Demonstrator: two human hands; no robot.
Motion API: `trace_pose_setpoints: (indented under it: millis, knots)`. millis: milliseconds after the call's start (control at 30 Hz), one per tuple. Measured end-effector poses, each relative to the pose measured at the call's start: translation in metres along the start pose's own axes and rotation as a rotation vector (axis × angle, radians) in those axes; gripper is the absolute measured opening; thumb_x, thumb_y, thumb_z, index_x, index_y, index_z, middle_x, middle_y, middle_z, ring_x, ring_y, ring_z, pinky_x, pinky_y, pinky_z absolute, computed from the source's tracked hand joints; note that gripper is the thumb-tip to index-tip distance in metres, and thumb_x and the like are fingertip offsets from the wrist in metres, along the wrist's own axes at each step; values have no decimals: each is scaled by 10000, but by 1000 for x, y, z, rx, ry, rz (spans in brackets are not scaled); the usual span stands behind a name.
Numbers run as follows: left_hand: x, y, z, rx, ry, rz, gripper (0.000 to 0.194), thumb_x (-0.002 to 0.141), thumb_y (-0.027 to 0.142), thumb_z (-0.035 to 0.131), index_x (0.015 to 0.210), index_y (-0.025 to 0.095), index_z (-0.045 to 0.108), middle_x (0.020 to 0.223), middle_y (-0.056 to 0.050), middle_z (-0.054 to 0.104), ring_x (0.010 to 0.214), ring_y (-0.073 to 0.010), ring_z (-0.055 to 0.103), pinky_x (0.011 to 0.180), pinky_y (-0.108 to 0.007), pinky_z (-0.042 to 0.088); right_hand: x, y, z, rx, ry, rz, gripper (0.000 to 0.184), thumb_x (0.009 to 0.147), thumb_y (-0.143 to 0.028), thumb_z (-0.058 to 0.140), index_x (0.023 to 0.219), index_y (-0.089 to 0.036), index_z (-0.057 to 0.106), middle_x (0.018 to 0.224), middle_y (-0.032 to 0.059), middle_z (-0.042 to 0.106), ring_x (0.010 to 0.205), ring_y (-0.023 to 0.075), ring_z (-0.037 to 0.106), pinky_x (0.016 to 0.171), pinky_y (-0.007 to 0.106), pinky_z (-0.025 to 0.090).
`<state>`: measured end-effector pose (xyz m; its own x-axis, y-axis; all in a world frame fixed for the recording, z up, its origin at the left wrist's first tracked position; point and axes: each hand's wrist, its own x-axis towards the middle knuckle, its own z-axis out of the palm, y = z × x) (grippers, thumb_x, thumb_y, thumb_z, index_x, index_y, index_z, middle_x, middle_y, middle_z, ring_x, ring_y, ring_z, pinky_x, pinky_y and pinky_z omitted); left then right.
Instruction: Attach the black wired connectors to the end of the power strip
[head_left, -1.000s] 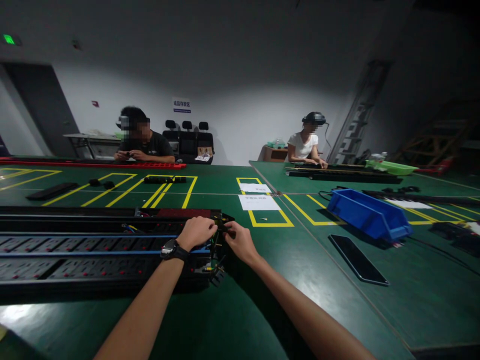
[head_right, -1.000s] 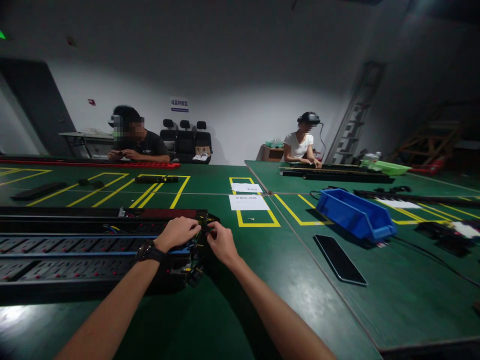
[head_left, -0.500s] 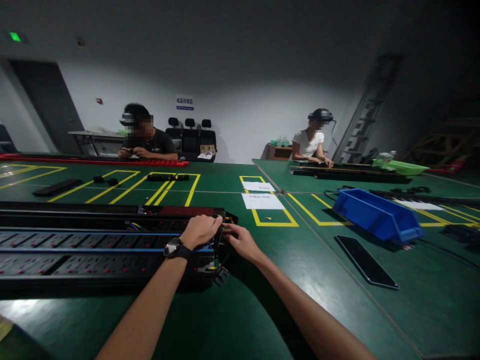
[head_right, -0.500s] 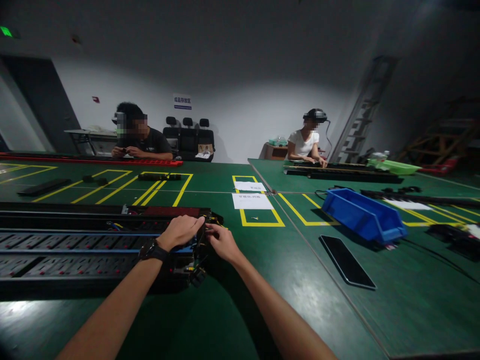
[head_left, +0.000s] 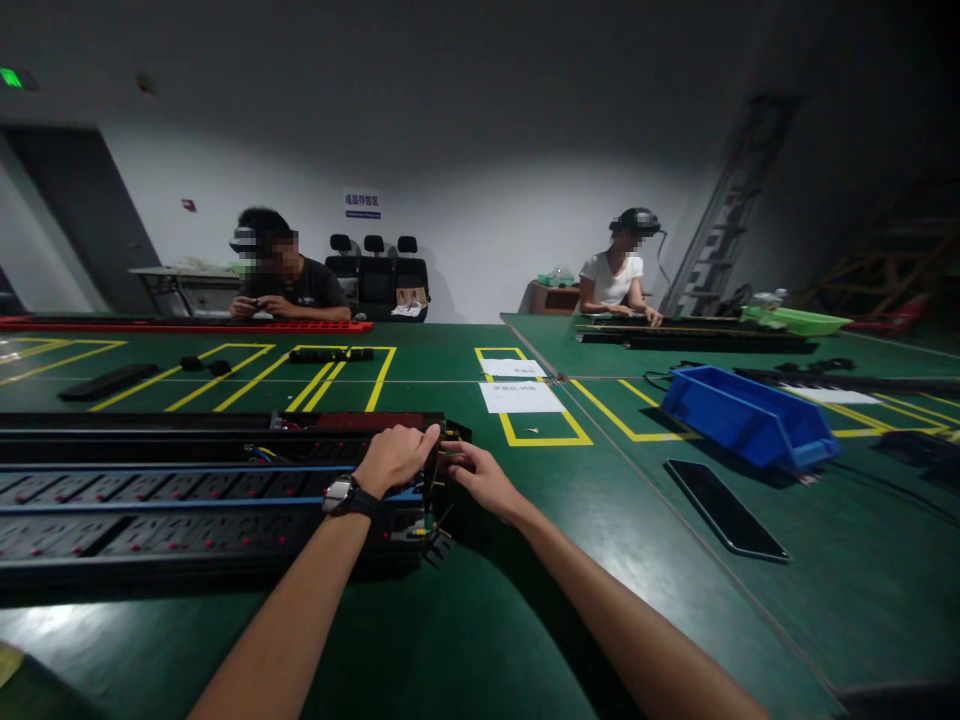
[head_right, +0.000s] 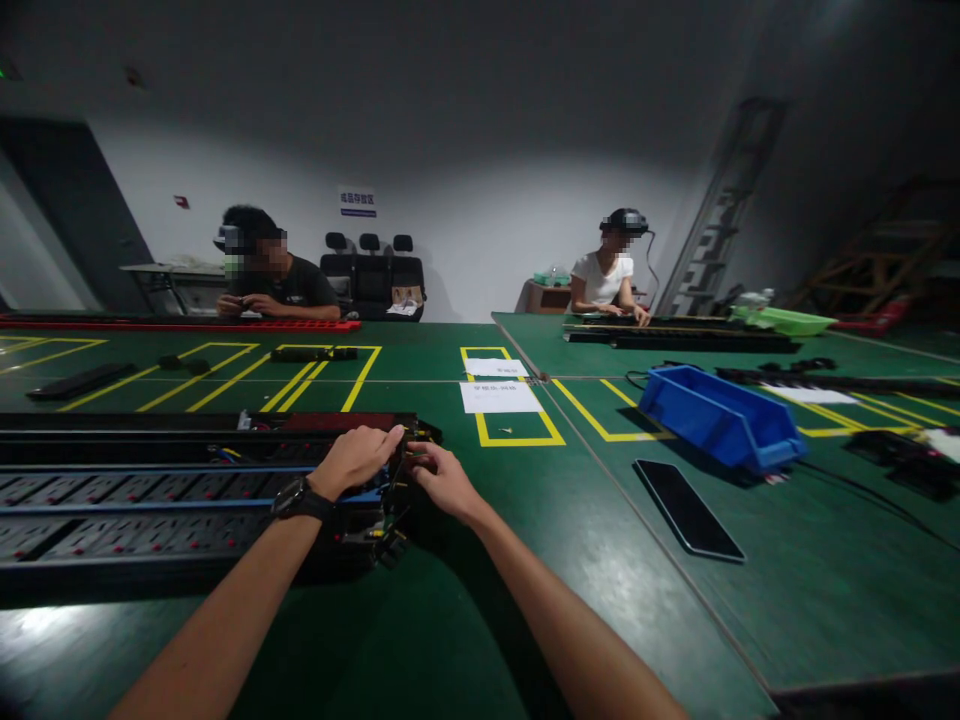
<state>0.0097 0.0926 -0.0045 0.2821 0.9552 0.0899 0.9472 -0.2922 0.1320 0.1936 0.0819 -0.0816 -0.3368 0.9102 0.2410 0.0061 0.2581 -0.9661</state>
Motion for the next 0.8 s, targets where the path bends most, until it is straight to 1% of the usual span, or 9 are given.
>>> trace_pose_setpoints:
  millis: [67, 133, 200, 300, 367, 433, 600, 700, 800]
  knots:
    - [-1, 1, -1, -25, 5, -9, 857, 999, 623, 57, 897, 172, 778, 984, -184, 774, 982, -341, 726, 839, -409, 509, -4, 1, -4, -65, 105, 15, 350, 843, -260, 608, 1182, -187, 654, 934, 42, 716, 870, 183, 666, 828, 333, 544]
    - [-1, 2, -2, -29, 8, -11, 851, 1000, 625, 59, 911, 172, 774, 994, -179, 773, 995, -331, 722, 846, -400, 508, -10, -3, -10, -91, 103, 39, 299, 867, -365, 635, 1102, -185, 678, 859, 25, 691, 760, 158, 629, 719, 291, 525]
    - [-1, 3, -3, -19, 12, -15, 850, 1002, 624, 61, 909, 161, 768, 1008, -185, 771, 1014, -335, 716, 854, -401, 505, -17, -12, -17, -79, -49, 69, 315, 863, -442, 671, 1036, -180, 701, 855, 23, 688, 734, 147, 613, 676, 271, 504]
    - [-1, 4, -3, -11, 6, -24, 850, 1003, 622, 65, 881, 150, 761, 1008, -190, 768, 1012, -341, 713, 855, -409, 502, -24, -28, -25, -30, -334, 99, 370, 811, -477, 755, 1016, -170, 734, 933, 43, 718, 813, 162, 639, 746, 289, 514]
    - [-1, 4, -4, -19, -1, -23, 842, 1004, 624, 69, 873, 157, 758, 992, -178, 770, 996, -337, 715, 850, -411, 501, -26, -35, -26, 3, -446, 111, 411, 780, -473, 791, 1054, -170, 740, 966, 48, 730, 835, 165, 648, 783, 302, 519]
    - [-1, 4, -4, -22, -3, -17, 837, 1005, 623, 68, 873, 166, 756, 980, -169, 771, 987, -334, 717, 845, -413, 501, -27, -38, -26, 4, -505, 116, 418, 762, -471, 807, 1048, -171, 749, 947, 41, 735, 814, 160, 649, 781, 303, 522]
    - [0, 3, -2, 21, -1, -8, 846, 1006, 618, 63, 865, 158, 758, 971, -178, 767, 991, -331, 718, 846, -399, 501, -26, -42, -29, -72, -592, 121, 332, 737, -465, 821, 877, -168, 771, 810, 15, 730, 739, 156, 647, 764, 303, 528]
    - [0, 2, -1, 30, -6, -3, 856, 1003, 626, 61, 865, 155, 763, 955, -176, 768, 993, -323, 718, 841, -384, 502, -25, -44, -46, -122, -633, 177, 324, 726, -447, 820, 866, -159, 775, 797, 22, 735, 719, 159, 652, 718, 287, 525]
    - [1, 1, 0, 26, -2, -1, 868, 996, 642, 56, 870, 159, 766, 947, -173, 768, 978, -322, 720, 833, -387, 503, -23, -42, -76, -261, -501, 209, 297, 732, -424, 791, 867, -160, 771, 797, 26, 735, 702, 156, 642, 655, 254, 498]
